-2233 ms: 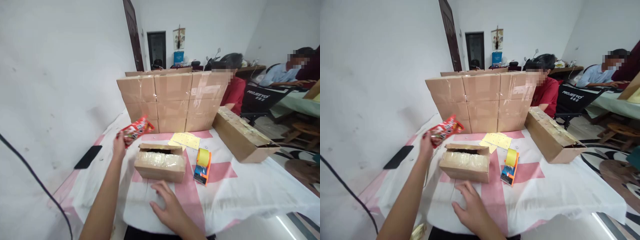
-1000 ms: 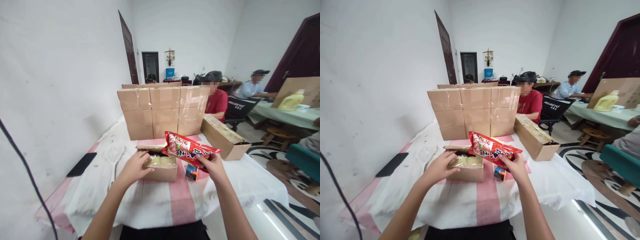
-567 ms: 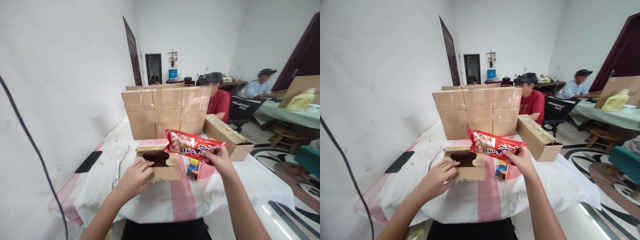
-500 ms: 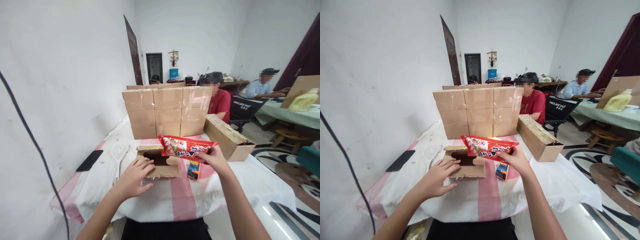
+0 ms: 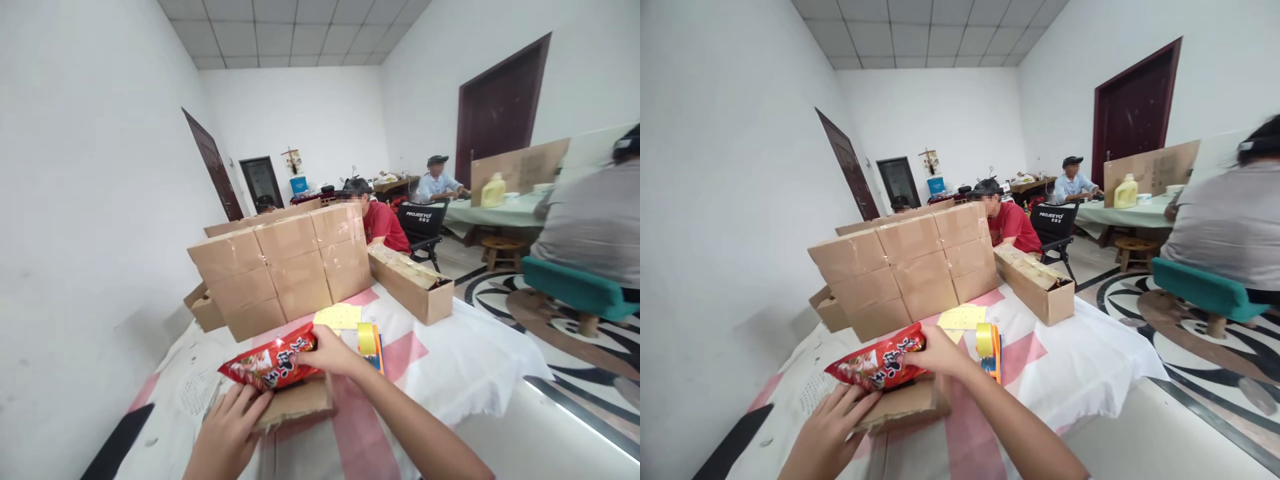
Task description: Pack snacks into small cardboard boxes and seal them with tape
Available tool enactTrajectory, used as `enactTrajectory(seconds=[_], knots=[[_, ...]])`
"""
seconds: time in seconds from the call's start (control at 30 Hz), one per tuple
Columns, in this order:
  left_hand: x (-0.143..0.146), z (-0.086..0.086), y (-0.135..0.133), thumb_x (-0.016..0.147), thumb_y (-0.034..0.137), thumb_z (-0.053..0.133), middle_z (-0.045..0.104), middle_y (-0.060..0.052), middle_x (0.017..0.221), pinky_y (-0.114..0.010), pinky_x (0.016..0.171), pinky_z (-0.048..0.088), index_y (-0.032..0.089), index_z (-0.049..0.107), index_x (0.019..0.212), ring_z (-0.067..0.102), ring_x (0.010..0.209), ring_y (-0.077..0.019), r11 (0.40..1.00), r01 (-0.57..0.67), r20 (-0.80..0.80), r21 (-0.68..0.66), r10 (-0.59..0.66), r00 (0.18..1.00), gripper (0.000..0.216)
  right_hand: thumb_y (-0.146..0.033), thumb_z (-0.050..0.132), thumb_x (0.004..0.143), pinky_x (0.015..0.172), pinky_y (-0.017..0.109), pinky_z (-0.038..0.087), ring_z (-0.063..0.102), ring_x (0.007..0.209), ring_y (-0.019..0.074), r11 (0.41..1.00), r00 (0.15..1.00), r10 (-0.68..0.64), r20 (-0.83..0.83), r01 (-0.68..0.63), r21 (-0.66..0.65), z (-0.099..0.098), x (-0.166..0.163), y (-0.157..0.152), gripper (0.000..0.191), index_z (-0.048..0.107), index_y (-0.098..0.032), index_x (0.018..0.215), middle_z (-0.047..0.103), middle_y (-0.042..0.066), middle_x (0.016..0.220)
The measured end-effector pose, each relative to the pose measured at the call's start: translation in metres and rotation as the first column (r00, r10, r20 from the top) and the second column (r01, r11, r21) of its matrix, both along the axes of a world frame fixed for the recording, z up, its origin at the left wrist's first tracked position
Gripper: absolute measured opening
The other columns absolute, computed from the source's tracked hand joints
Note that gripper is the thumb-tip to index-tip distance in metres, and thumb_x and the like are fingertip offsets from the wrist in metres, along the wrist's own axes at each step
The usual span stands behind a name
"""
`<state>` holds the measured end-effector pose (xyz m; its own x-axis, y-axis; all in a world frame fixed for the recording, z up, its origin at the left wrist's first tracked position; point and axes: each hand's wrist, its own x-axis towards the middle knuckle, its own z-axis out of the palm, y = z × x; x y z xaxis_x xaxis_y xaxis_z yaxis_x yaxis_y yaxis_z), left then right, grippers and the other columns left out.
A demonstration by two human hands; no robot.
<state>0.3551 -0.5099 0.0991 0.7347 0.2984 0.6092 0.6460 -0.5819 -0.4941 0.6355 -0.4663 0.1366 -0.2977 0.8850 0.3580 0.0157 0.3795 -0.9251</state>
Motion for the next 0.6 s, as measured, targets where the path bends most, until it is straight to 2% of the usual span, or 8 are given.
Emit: enactTrajectory(seconds=[0.13,0.2,0.27,0.37,0.43,0.5,0.57,0.6], knots=[[-0.003,-0.005,-0.002,0.084,0.003,0.050,0.076,-0.007,0.099,-0.038,0.087,0.047,0.019,0.071,0.110,0.065,0.097,-0.0272,0.994,0.038,0.016,0.098,-0.040,0.999,0.037,-0.035,0.080,0.078,0.074,0.027,0.053,0.070,0.088,0.0203,0.993,0.995,0.075,0.071,-0.082,0.090,-0.008,-0.016,0.013,0.033,0.070,-0.018,0.104,0.077,0.002,0.099],[-0.002,-0.006,-0.003,0.088,0.004,0.052,0.077,-0.007,0.098,-0.038,0.087,0.048,0.017,0.070,0.112,0.066,0.091,-0.0252,0.988,0.064,0.008,0.138,-0.066,0.998,0.032,-0.039,0.078,0.081,0.079,0.028,0.052,0.070,0.091,0.0213,0.966,0.970,0.078,0.231,-0.131,0.225,-0.011,-0.021,0.022,0.034,0.071,-0.019,0.108,0.077,0.004,0.104],[-0.001,-0.008,-0.002,0.090,0.004,0.053,0.078,-0.007,0.097,-0.038,0.086,0.049,0.015,0.070,0.113,0.067,0.087,-0.0237,0.986,0.075,-0.004,0.151,-0.076,0.997,0.031,-0.044,0.077,0.082,0.082,0.030,0.051,0.070,0.092,0.0231,0.919,0.905,0.042,0.424,-0.201,0.339,-0.012,-0.024,0.032,0.036,0.072,-0.018,0.107,0.077,0.007,0.105],[-0.003,-0.011,0.003,0.090,0.002,0.050,0.078,-0.007,0.098,-0.037,0.085,0.050,0.015,0.070,0.114,0.068,0.085,-0.0225,0.986,0.078,-0.004,0.144,-0.078,0.997,0.034,-0.051,0.073,0.085,0.081,0.029,0.051,0.070,0.093,0.0242,0.891,0.829,0.023,0.558,-0.270,0.364,-0.009,-0.025,0.043,0.039,0.073,-0.018,0.107,0.077,0.008,0.103],[-0.007,-0.016,0.007,0.091,0.003,0.050,0.078,-0.006,0.100,-0.036,0.087,0.050,0.016,0.070,0.116,0.069,0.087,-0.0217,0.988,0.081,-0.003,0.133,-0.081,0.997,0.035,-0.051,0.069,0.089,0.084,0.028,0.051,0.070,0.095,0.0225,0.891,0.857,0.089,0.508,-0.296,0.344,-0.006,-0.024,0.045,0.037,0.073,-0.020,0.110,0.077,0.006,0.105],[-0.013,-0.022,0.010,0.092,0.005,0.052,0.078,-0.006,0.104,-0.036,0.090,0.050,0.017,0.070,0.118,0.069,0.090,-0.0210,0.990,0.081,0.002,0.117,-0.081,0.997,0.034,-0.050,0.065,0.092,0.085,0.028,0.051,0.070,0.097,0.0213,0.916,0.934,0.153,0.323,-0.257,0.308,-0.004,-0.024,0.044,0.037,0.071,-0.020,0.113,0.077,0.005,0.109],[-0.018,-0.029,0.012,0.092,0.006,0.055,0.078,-0.006,0.107,-0.036,0.093,0.049,0.017,0.069,0.121,0.069,0.093,-0.0210,0.990,0.091,0.009,0.107,-0.093,0.996,0.034,-0.052,0.060,0.094,0.083,0.029,0.053,0.071,0.097,0.0216,0.956,0.987,0.121,0.103,-0.144,0.256,-0.004,-0.025,0.041,0.041,0.070,-0.018,0.115,0.077,0.005,0.110],[-0.019,-0.031,0.013,0.091,0.005,0.055,0.078,-0.006,0.107,-0.037,0.094,0.049,0.017,0.069,0.122,0.070,0.093,-0.0209,0.990,0.097,0.015,0.107,-0.099,0.995,0.035,-0.053,0.059,0.095,0.082,0.029,0.053,0.071,0.097,0.0218,0.967,0.996,0.073,0.046,-0.082,0.242,-0.004,-0.027,0.039,0.043,0.069,-0.017,0.116,0.076,0.006,0.110]])
